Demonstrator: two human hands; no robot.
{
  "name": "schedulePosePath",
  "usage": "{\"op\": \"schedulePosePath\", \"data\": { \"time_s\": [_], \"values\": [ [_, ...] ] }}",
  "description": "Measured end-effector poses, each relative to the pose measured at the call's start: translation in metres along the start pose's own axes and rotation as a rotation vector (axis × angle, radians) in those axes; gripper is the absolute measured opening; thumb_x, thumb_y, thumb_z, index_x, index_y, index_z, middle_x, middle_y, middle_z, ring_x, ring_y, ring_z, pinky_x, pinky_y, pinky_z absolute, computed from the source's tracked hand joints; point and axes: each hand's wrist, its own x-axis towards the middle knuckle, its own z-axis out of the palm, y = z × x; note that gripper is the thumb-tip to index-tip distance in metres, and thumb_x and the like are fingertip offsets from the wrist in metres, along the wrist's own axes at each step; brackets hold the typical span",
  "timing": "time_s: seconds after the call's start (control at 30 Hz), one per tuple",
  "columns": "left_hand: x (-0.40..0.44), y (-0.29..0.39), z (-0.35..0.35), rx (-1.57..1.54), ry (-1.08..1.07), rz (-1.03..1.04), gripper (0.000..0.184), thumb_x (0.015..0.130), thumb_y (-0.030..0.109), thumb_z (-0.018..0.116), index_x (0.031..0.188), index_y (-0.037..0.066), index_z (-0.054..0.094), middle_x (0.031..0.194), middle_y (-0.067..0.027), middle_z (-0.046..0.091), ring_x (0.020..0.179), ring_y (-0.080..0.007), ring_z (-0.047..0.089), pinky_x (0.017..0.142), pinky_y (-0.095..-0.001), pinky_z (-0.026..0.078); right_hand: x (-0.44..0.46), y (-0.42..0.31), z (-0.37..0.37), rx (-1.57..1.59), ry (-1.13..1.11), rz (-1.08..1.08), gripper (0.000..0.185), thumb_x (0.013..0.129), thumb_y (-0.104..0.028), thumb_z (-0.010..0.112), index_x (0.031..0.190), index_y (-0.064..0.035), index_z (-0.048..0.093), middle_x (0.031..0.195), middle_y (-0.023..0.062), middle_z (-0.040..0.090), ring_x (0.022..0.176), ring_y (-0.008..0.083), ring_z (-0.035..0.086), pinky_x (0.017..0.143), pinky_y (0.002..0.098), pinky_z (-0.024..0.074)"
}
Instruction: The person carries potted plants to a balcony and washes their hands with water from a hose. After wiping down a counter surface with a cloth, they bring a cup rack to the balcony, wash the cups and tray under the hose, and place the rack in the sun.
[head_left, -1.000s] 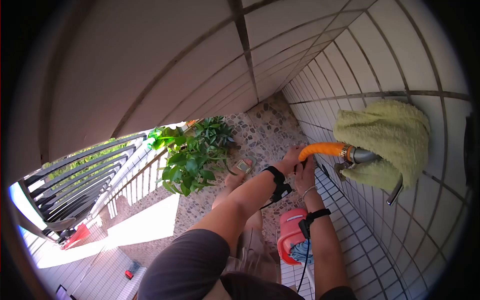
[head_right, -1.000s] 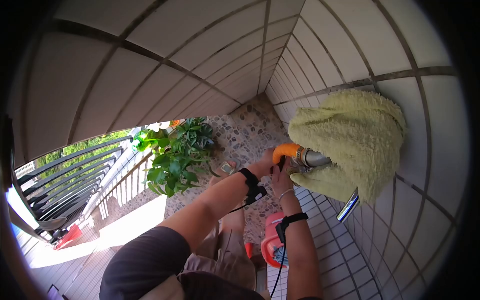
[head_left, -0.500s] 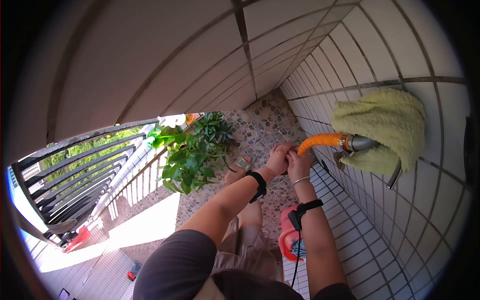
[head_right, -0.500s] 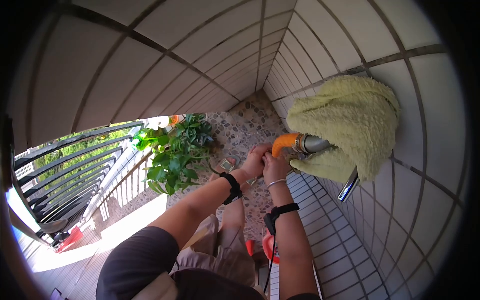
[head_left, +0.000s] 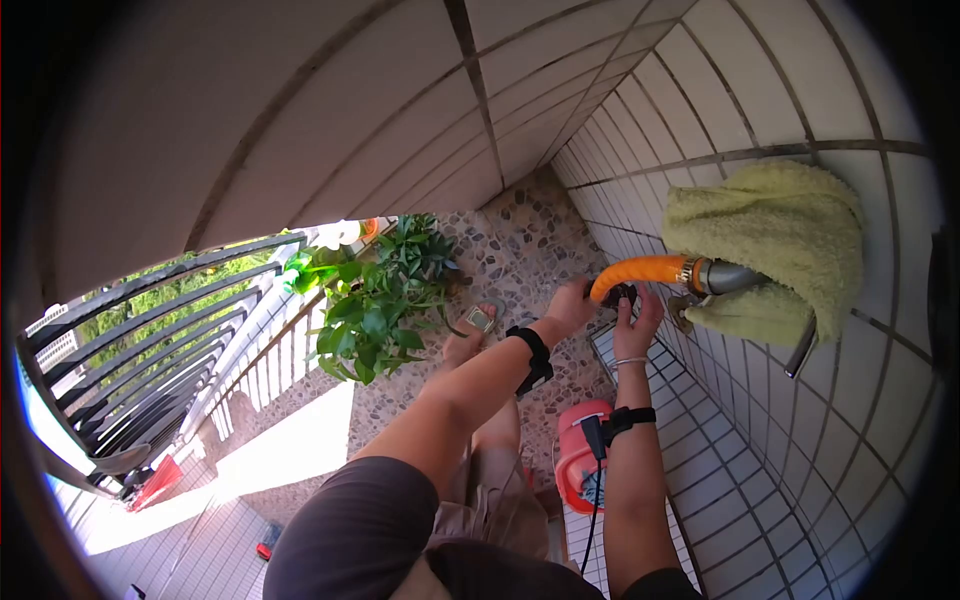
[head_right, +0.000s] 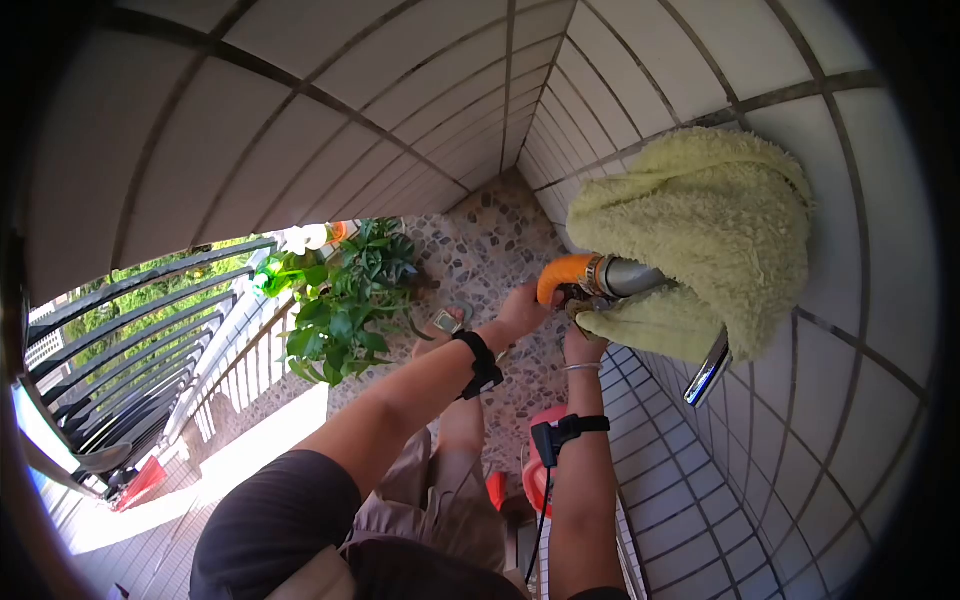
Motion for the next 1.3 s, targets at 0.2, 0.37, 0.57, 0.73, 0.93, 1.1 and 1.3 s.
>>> {"op": "schedulePosePath", "data": {
  "time_s": [0.2,0.37,0.57,0.73,0.93,1.1,1.3],
  "values": [
    [0.007,0.009,0.009,-0.897,0.029,-0.497,0.020,0.080,0.004,0.060,0.099,-0.002,0.057,0.077,-0.0061,0.059,0.064,-0.0159,0.059,0.051,-0.0298,0.048,-0.010,-0.029,0.013,0.901,-0.401,0.997,0.044,0.089,-0.033,0.056,0.124,-0.0070,0.045,0.109,0.0044,0.053,0.095,0.0138,0.054,0.080,0.0278,0.0450],
    [0.003,0.016,-0.011,-1.126,0.218,-0.608,0.020,0.077,0.009,0.062,0.092,-0.003,0.058,0.073,-0.0093,0.057,0.055,-0.0179,0.056,0.041,-0.0318,0.042,-0.018,-0.016,0.033,0.924,-0.368,0.603,0.041,0.088,-0.024,0.060,0.123,-0.0085,0.047,0.104,0.0038,0.057,0.092,0.0129,0.056,0.076,0.0261,0.0457],
    [0.006,0.006,-0.030,-0.740,0.252,-0.646,0.021,0.073,0.015,0.066,0.089,0.003,0.063,0.076,-0.0075,0.062,0.059,-0.0170,0.059,0.047,-0.0305,0.046,0.000,-0.064,0.015,-0.153,-0.622,-0.122,0.024,0.080,-0.006,0.054,0.104,-0.0076,0.057,0.077,0.0177,0.059,0.072,0.0324,0.060,0.060,0.0394,0.0459],
    [-0.003,0.003,-0.009,-0.440,0.249,-0.242,0.021,0.072,0.007,0.064,0.091,0.000,0.061,0.074,-0.0040,0.061,0.063,-0.0133,0.059,0.055,-0.0265,0.046,-0.012,-0.040,0.012,0.070,-0.543,0.082,0.009,0.082,-0.011,0.055,0.090,-0.0063,0.057,0.071,0.0154,0.059,0.067,0.0308,0.060,0.055,0.0403,0.0469],
    [-0.024,0.000,0.013,-0.307,-0.140,0.072,0.014,0.068,0.002,0.063,0.082,0.000,0.060,0.068,-0.0042,0.058,0.066,-0.0091,0.055,0.061,-0.0273,0.047,0.004,-0.036,0.008,1.029,-0.223,1.125,0.022,0.086,-0.026,0.057,0.090,-0.0045,0.059,0.081,0.0039,0.059,0.067,0.0154,0.057,0.062,0.0274,0.0485],
    [-0.034,0.029,-0.014,-0.163,-0.050,0.158,0.030,0.065,0.003,0.065,0.094,0.002,0.058,0.076,-0.0092,0.062,0.077,-0.0218,0.062,0.071,-0.0324,0.049,0.003,-0.028,0.020,1.139,-0.333,1.190,0.015,0.083,-0.010,0.059,0.095,-0.0021,0.060,0.080,0.0030,0.059,0.073,0.0141,0.058,0.064,0.0275,0.0472],
    [-0.026,0.022,-0.037,0.339,-0.014,0.097,0.052,0.061,0.012,0.074,0.109,0.009,0.054,0.113,-0.0144,0.055,0.101,-0.0331,0.055,0.080,-0.0376,0.046,-0.001,-0.048,0.009,0.557,-0.358,0.797,0.022,0.084,-0.011,0.061,0.105,-0.0026,0.062,0.098,0.0038,0.061,0.087,0.0097,0.056,0.070,0.0288,0.0479]
  ]
}}
